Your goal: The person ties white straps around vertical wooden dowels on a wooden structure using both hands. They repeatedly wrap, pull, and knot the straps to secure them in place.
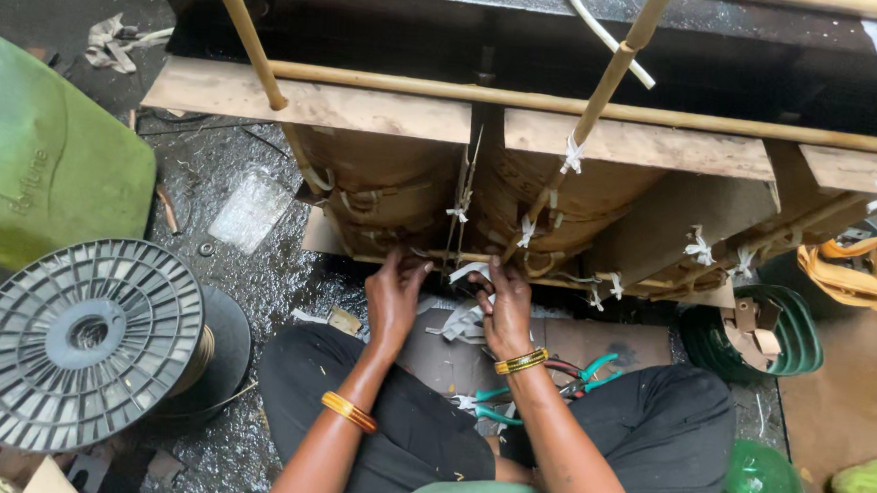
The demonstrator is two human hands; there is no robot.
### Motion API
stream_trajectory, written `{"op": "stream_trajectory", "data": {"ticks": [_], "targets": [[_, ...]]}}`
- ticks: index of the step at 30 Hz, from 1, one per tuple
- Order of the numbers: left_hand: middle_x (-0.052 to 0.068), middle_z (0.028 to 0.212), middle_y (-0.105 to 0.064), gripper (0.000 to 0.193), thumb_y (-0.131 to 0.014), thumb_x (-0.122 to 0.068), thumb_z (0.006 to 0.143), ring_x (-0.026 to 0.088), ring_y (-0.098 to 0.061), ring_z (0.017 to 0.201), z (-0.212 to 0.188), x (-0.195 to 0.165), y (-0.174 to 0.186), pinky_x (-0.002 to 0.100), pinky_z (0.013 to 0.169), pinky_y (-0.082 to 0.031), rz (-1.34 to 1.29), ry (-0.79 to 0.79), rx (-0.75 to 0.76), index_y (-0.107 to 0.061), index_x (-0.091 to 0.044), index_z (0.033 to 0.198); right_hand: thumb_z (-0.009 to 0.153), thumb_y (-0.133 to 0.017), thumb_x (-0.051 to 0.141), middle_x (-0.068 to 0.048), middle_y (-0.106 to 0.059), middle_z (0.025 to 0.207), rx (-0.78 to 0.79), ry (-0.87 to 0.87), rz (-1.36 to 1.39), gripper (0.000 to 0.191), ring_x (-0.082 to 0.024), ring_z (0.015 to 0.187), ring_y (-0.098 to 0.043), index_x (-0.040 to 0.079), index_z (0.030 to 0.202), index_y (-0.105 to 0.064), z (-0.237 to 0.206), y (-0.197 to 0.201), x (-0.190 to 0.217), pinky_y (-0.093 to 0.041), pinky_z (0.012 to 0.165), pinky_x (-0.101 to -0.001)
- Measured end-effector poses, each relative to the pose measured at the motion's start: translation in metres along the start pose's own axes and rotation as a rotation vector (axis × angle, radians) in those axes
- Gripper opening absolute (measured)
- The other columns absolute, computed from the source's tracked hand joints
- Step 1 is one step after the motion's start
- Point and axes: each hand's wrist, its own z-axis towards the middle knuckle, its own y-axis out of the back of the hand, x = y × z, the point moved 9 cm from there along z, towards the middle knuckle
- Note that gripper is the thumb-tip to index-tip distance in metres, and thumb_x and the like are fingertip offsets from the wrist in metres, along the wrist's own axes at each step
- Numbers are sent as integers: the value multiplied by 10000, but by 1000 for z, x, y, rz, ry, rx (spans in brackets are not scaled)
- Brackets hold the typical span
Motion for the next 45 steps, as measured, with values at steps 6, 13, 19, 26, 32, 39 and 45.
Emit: {"op": "stream_trajectory", "data": {"ticks": [6,13,19,26,32,39,45], "targets": [[184,1036,-792,306,-704,-95,930,171,-738,915,-3,39,-35,310,811,-581,-256,73,-64,-707,47,1201,982,-654,269,-32,-645,909,-42,75,-55,284,-136,771,-726,15,1102,-612,2,-6,-2,-307,388,-201],[145,985,-793,226,-703,-8,916,166,-755,911,-5,50,-47,294,808,-593,-269,39,-53,-702,43,1136,1009,-656,250,-15,-601,849,-71,94,-49,234,-134,784,-736,23,1049,-618,2,1,-8,-299,382,-207],[142,1028,-792,263,-665,16,914,163,-764,936,-5,34,-43,298,812,-595,-290,-31,-38,-719,10,1171,1009,-656,249,-52,-650,919,-79,118,-51,257,-149,788,-729,1,1064,-622,0,-2,-7,-316,390,-205],[161,1017,-789,234,-699,-48,918,202,-758,886,-6,23,-36,330,799,-571,-200,-41,-64,-740,-12,1146,985,-652,266,-47,-665,1004,-83,98,-24,276,-158,828,-738,18,1100,-614,-6,-9,1,-321,385,-195],[173,1044,-783,226,-690,-73,934,226,-756,911,-4,17,-33,348,845,-559,-150,-112,-61,-732,-1,1143,998,-650,286,-93,-697,1035,-34,79,13,337,-146,852,-743,-18,1140,-620,-8,-11,2,-331,394,-188],[216,1014,-765,244,-732,-116,948,264,-743,855,-6,4,-27,374,798,-557,8,-107,-52,-717,29,1144,1038,-638,235,-129,-717,927,-14,40,-96,279,-140,727,-640,-26,1135,-667,-22,14,-9,-314,396,-190],[126,868,-771,351,-592,-134,999,168,-734,730,-31,-18,7,316,674,-579,-175,-1,-168,-601,-36,1336,926,-692,20,-133,-756,986,-76,-17,-73,138,-177,947,-764,-36,1045,-648,-38,34,-12,-427,524,-220]]}}
